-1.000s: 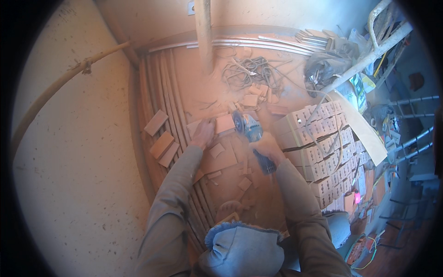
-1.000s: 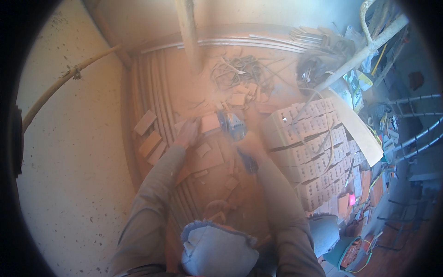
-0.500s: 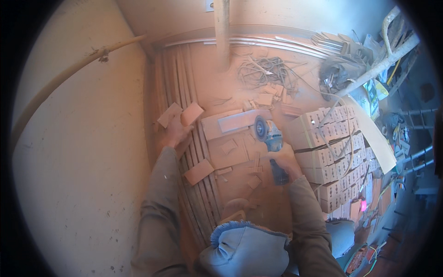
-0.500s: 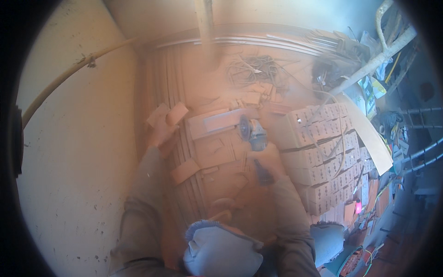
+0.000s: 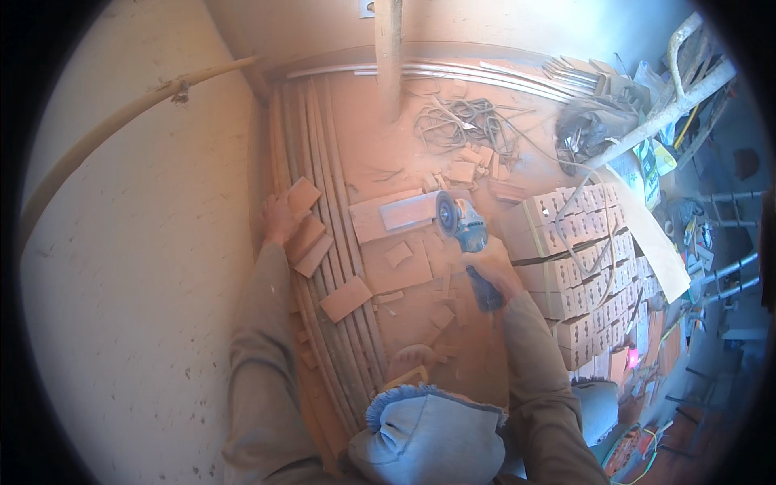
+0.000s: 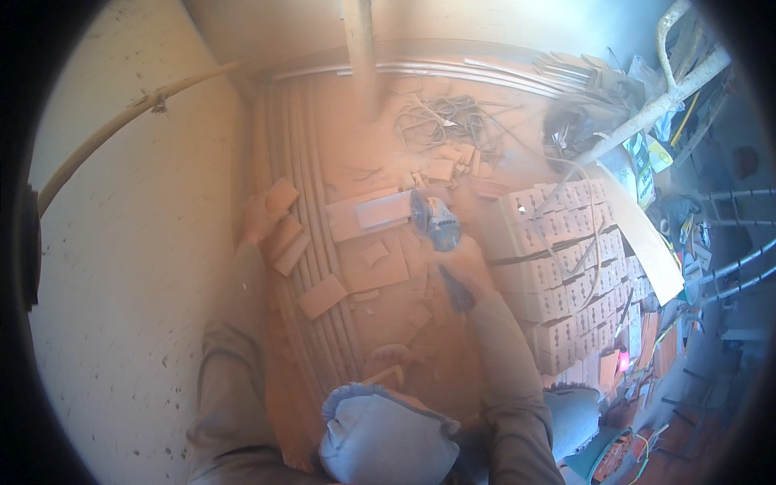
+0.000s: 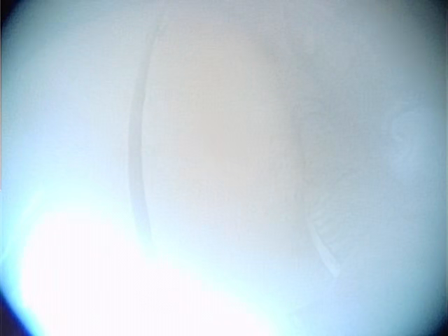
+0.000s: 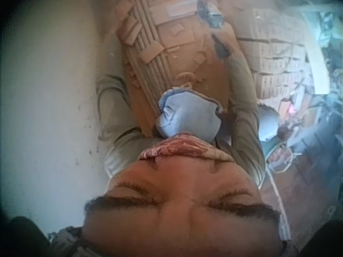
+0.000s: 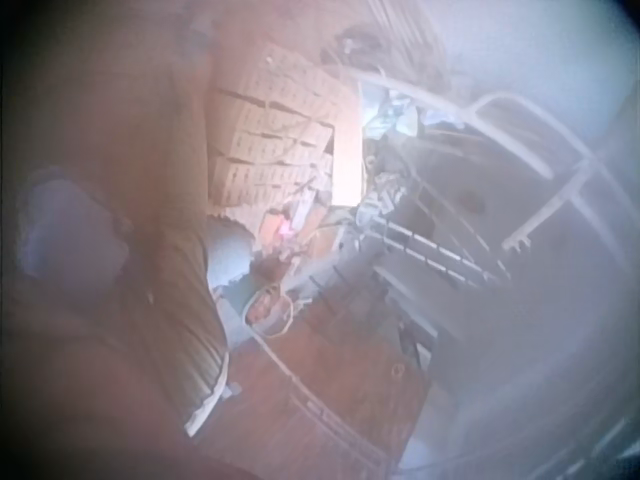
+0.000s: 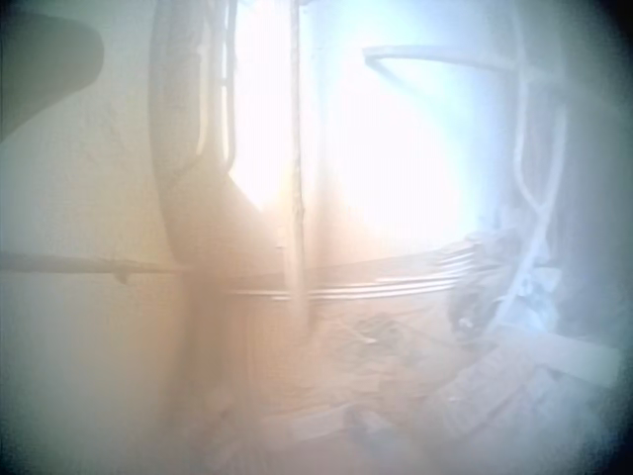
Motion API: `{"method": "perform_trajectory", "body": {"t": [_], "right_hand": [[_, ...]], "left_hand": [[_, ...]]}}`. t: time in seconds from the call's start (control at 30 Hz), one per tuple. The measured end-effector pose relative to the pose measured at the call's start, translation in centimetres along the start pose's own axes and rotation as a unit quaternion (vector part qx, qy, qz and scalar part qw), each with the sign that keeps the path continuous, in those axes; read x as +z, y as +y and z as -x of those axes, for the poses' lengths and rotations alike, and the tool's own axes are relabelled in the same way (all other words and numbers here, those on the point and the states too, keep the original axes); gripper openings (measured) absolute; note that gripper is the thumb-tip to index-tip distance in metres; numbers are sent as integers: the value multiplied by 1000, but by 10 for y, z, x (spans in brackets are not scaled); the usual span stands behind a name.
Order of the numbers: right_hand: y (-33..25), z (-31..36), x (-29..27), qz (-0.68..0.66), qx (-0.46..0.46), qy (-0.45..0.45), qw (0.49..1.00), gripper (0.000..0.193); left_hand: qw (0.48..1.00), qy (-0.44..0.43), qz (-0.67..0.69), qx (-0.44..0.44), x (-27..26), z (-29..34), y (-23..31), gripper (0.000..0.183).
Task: The person uses an angle grinder to cut red bricks into smaller pieces. They repeatedly pick up bricks, position them on the floor, and cut them, creating a pile of cut pieces and dust.
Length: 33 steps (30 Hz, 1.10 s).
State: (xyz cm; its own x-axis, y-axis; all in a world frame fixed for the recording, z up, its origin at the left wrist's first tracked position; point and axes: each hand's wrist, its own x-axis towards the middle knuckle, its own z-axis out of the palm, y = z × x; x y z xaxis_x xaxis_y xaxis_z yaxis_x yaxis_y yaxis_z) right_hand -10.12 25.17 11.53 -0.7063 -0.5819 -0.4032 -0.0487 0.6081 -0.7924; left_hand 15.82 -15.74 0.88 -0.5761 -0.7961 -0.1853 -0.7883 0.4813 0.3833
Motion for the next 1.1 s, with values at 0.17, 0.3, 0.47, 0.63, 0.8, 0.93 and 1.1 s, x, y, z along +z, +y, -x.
{"method": "perform_trajectory", "body": {"t": [0.17, 0.3, 0.47, 0.63, 0.8, 0.93, 1.1], "right_hand": [[20, -24, 2, 49, 8, 18, 999, 33], [21, -26, 5, 68, 13, 14, 998, 33], [24, -29, 6, 67, 15, 13, 998, 35], [7, -26, 3, 98, 24, 3, 995, 40], [24, -40, 3, 116, 34, 10, 993, 47], [18, -51, 6, 139, 54, 6, 989, 59], [1, -63, 11, 132, 25, 27, 991, 58]], "left_hand": [[982, 58, 6, 177, 6, 57, 120, 62], [952, 83, 64, 287, 84, 60, 145, 73], [965, 1, 64, 255, 100, 56, 173, 77], [965, -24, 51, 257, 106, 46, 173, 67], [963, -13, 50, 265, 110, 45, 176, 61], [963, -16, 26, 268, 105, 45, 177, 60], [969, -14, 2, 249, 112, 43, 174, 61]]}}
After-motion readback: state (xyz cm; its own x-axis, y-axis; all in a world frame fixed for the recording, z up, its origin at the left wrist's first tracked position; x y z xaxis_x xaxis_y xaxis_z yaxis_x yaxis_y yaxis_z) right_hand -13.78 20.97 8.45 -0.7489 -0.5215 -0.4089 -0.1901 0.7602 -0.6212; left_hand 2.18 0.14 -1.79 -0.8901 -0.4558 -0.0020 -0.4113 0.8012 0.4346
